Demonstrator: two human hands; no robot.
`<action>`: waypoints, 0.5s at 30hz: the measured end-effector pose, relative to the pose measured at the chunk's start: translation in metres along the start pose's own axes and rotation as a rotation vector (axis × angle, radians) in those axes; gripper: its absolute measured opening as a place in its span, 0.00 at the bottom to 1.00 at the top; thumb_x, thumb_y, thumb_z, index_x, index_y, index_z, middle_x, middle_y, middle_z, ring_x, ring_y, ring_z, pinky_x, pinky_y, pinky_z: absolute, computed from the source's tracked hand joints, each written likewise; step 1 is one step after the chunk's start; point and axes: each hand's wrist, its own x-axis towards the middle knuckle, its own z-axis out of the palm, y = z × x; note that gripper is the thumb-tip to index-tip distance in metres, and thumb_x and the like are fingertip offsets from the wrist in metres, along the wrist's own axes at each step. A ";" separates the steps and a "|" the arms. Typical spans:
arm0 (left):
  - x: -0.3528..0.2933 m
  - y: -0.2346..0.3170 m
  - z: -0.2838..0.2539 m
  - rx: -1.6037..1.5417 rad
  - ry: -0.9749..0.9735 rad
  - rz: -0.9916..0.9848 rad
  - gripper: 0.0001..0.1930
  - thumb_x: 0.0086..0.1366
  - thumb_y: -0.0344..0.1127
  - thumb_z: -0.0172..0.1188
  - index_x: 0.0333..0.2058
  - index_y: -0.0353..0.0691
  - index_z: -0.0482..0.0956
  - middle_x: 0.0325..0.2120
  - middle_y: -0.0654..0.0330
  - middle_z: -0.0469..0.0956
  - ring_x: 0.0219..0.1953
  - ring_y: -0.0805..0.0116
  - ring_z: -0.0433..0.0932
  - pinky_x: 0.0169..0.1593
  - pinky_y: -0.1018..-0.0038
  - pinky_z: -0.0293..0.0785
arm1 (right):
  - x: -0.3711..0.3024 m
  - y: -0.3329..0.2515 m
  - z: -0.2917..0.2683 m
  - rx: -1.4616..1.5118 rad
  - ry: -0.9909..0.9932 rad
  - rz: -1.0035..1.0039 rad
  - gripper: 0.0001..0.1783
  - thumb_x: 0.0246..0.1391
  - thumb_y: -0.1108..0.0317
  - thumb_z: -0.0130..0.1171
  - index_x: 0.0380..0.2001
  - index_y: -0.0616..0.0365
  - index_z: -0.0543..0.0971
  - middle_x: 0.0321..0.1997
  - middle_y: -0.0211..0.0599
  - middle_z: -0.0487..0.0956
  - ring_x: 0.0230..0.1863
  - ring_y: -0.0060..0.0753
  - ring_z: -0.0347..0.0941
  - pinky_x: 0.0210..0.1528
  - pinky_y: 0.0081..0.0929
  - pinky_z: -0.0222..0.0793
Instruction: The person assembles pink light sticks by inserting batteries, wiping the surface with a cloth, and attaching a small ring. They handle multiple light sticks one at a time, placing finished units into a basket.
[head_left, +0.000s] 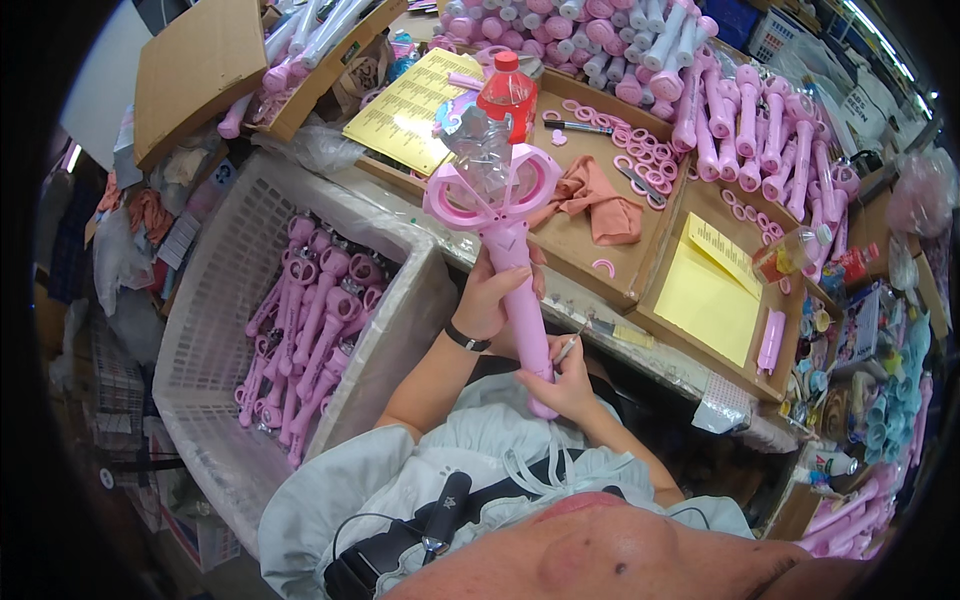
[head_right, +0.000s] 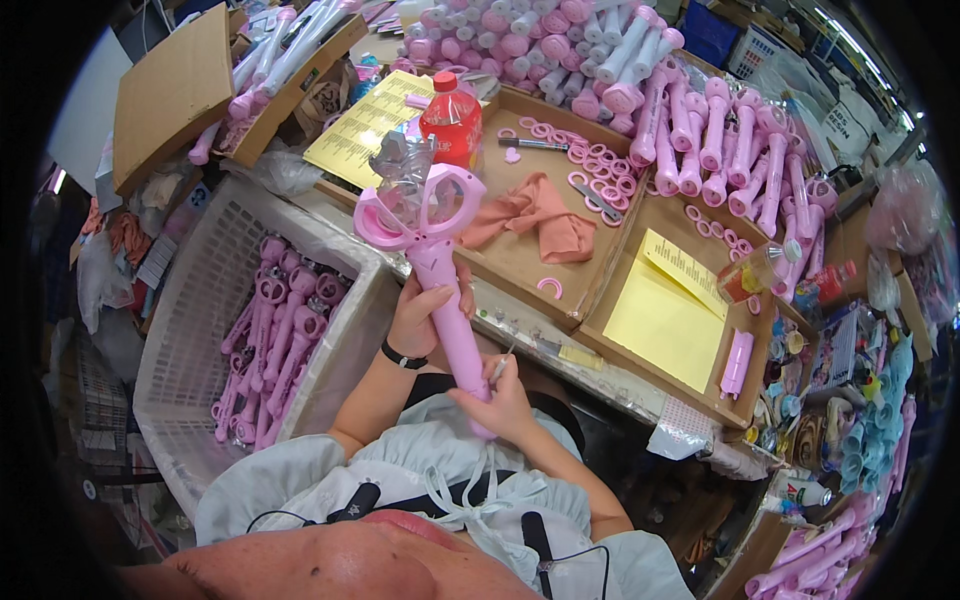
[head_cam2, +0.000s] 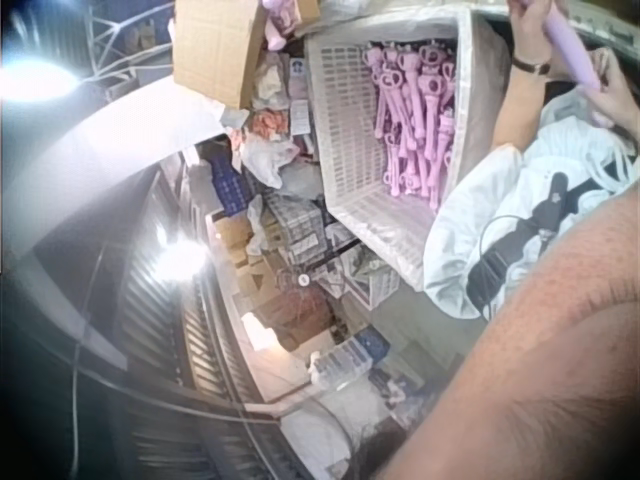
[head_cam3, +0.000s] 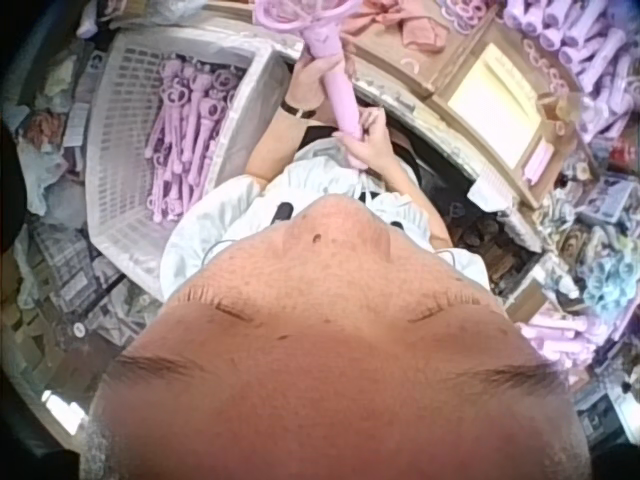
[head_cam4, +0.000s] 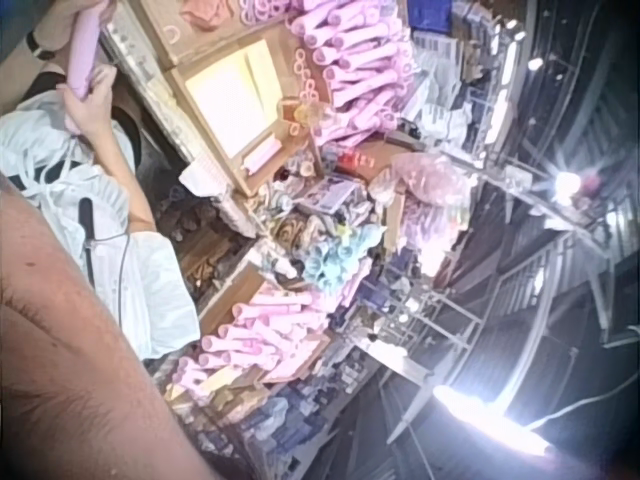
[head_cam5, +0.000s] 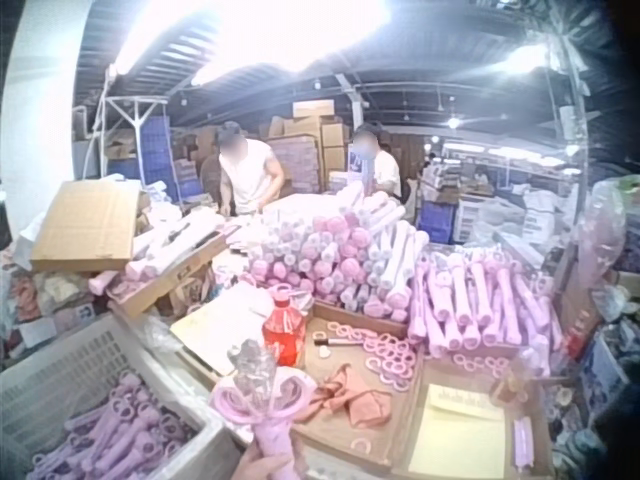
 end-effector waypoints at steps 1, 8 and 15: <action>0.001 0.002 -0.002 -0.017 -0.054 0.000 0.24 0.58 0.38 0.55 0.51 0.38 0.60 0.38 0.54 0.71 0.31 0.66 0.74 0.35 0.70 0.72 | 0.000 -0.001 -0.002 0.238 -0.080 0.066 0.28 0.42 0.72 0.67 0.35 0.56 0.55 0.40 0.46 0.72 0.39 0.33 0.73 0.41 0.29 0.69; 0.019 0.013 -0.007 -0.195 0.041 0.158 0.44 0.53 0.72 0.46 0.51 0.35 0.65 0.41 0.54 0.73 0.40 0.63 0.74 0.45 0.65 0.71 | -0.008 -0.014 -0.011 0.285 -0.226 0.054 0.27 0.43 0.74 0.65 0.35 0.54 0.54 0.39 0.45 0.72 0.40 0.41 0.75 0.42 0.33 0.69; 0.029 0.022 -0.004 0.553 0.320 0.593 0.33 0.62 0.41 0.57 0.59 0.38 0.52 0.56 0.56 0.59 0.52 0.67 0.66 0.53 0.70 0.66 | -0.004 -0.026 -0.025 -0.762 0.128 -0.149 0.26 0.41 0.67 0.65 0.40 0.61 0.62 0.40 0.50 0.73 0.34 0.54 0.73 0.33 0.42 0.70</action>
